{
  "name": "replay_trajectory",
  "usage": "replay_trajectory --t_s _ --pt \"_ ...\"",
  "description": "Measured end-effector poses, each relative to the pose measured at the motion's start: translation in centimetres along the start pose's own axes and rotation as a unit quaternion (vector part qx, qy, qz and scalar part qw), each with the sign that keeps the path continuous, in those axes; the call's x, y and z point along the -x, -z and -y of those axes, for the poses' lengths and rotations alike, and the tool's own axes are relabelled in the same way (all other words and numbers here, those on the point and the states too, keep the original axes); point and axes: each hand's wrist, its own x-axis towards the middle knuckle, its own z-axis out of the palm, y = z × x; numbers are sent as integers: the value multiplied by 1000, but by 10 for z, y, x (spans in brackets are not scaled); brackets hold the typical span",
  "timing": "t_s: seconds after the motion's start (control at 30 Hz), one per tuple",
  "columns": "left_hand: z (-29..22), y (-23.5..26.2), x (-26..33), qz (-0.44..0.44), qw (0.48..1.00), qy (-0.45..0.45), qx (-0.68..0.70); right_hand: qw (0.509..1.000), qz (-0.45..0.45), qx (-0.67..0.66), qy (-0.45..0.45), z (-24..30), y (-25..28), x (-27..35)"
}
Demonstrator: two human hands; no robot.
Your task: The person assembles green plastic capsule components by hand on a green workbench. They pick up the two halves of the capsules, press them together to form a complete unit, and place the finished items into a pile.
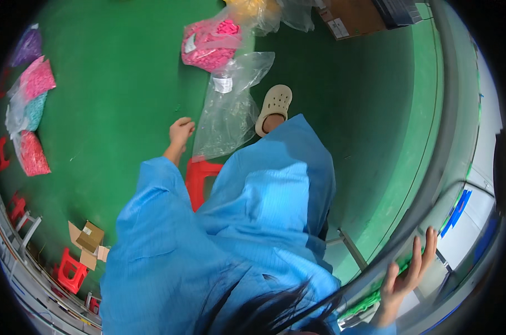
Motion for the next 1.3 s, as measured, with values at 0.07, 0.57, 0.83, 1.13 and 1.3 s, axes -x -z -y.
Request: replay_trajectory --t_s 0.07,0.57,0.83,1.13,1.3 --pt "48 4 -50 -49 991 37 -118 997 1 -71 -26 -9 -7 -8" --pt "101 8 -198 -276 865 -68 -414 962 -92 11 -256 5 -20 -47" --pt "104 9 -227 -172 851 24 -496 956 -90 13 -280 11 -18 -48" --pt "23 -38 -168 -52 982 -68 168 960 -86 3 -265 11 -16 -50" --pt "-176 -86 -13 285 905 -239 208 963 -98 1 -252 19 -16 -40"
